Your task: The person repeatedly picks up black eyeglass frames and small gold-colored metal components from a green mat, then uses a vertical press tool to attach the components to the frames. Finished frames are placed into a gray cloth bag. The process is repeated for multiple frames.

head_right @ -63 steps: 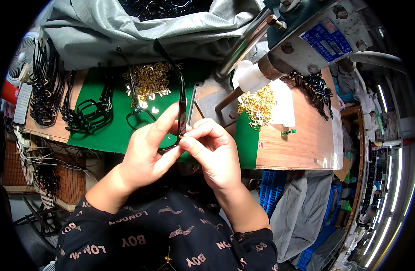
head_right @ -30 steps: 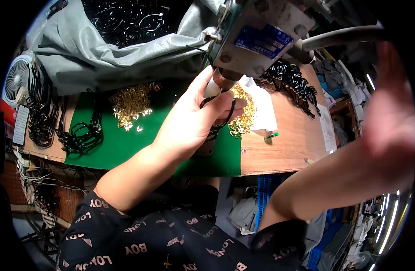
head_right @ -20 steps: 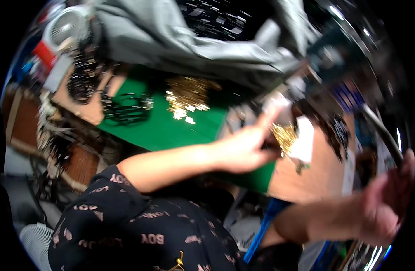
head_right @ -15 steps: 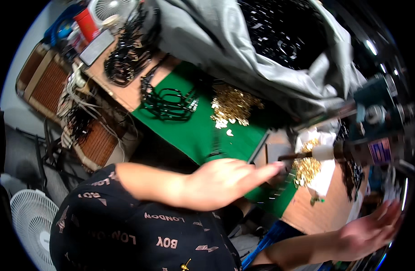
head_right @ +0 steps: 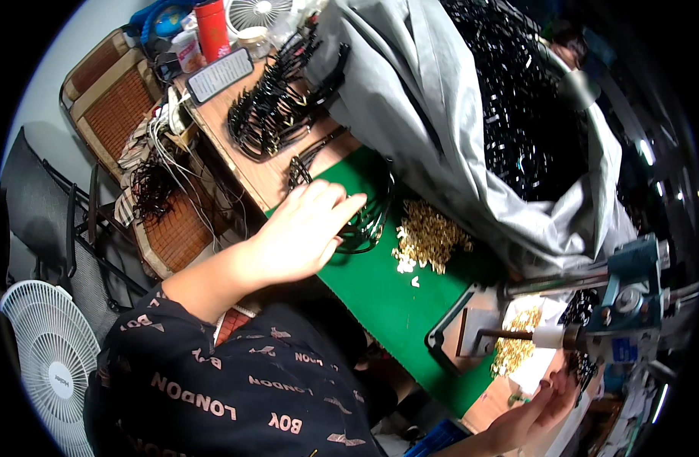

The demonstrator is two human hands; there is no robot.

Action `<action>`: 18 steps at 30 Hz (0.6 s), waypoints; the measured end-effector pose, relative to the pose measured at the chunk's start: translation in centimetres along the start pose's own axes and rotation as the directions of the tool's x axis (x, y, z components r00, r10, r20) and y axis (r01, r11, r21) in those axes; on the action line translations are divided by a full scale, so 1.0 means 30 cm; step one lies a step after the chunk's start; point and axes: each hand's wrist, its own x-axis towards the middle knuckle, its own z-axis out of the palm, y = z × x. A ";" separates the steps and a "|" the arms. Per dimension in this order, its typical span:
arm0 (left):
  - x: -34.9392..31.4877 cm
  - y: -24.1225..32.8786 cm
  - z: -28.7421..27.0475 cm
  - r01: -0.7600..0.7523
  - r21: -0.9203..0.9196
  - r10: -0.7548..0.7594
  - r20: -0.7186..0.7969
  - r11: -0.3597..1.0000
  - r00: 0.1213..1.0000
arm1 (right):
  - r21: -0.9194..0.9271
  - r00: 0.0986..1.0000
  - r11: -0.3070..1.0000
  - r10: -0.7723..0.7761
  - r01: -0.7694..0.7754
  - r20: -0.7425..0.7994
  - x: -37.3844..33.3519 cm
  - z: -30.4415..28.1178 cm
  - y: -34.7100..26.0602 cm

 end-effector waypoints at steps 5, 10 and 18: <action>0.067 -0.157 0.094 -0.114 0.135 0.098 0.126 0.984 0.987 | -0.094 0.999 0.995 0.038 -0.035 0.034 -0.046 0.023 -0.018; -0.060 -0.078 -0.132 -0.266 -0.097 0.249 -0.163 0.959 0.955 | -0.107 0.996 0.994 0.012 -0.002 0.092 -0.062 0.091 -0.024; 0.379 -0.550 -0.221 -0.304 0.186 0.340 -0.722 0.934 0.603 | 0.128 0.991 0.992 -0.004 -0.013 0.134 -0.089 0.129 -0.087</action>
